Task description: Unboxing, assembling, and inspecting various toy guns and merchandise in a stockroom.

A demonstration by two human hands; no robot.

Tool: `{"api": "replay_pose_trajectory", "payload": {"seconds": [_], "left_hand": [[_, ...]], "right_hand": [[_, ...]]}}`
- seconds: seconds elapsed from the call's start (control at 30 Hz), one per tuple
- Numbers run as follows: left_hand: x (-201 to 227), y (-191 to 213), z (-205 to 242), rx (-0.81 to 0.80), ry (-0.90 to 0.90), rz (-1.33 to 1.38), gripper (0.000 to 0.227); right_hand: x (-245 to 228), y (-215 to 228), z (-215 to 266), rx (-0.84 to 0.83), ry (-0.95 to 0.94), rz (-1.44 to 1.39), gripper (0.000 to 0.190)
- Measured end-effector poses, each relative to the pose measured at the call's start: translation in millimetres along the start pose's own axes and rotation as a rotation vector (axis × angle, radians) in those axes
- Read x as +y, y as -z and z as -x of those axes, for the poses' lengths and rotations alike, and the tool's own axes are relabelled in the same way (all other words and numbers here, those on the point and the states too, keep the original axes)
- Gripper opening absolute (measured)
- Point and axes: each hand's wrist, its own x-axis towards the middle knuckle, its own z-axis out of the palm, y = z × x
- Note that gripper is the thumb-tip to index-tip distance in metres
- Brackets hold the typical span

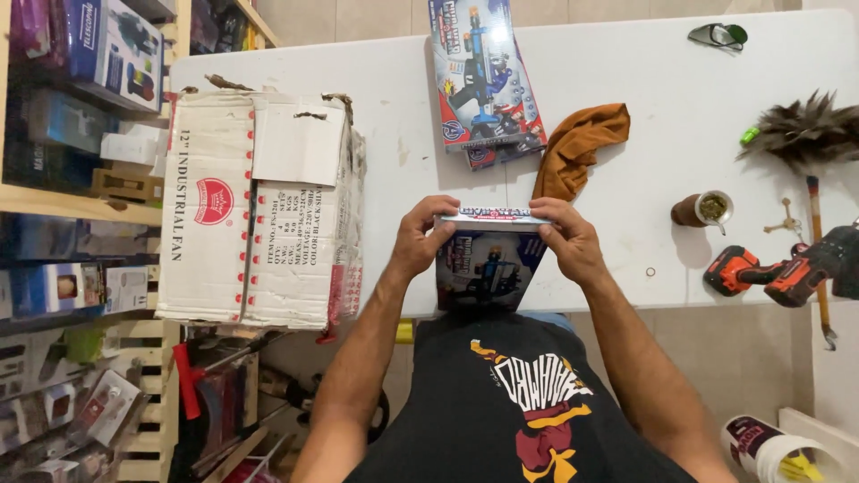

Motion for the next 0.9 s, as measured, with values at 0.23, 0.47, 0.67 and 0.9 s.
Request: {"api": "replay_pose_trajectory", "payload": {"seconds": [0.23,0.47,0.67,0.9], "left_hand": [[14,10,-3,-0.129,-0.091,-0.194,0.019],[39,6,-4,-0.224,-0.02,-0.38,0.067],[26,-25,29,-0.193,0.422,-0.236,0.116],[-149,1,91,-0.139,0.717,-0.12,0.062]], "right_hand": [[-8,15,-2,-0.14,0.091,0.147,0.032],[-29,20,-11,-0.255,0.158,0.415,0.055],[-26,13,-4,-0.205,0.014,0.439,0.073],[26,70,8,0.177,-0.193,0.258,0.071]]}}
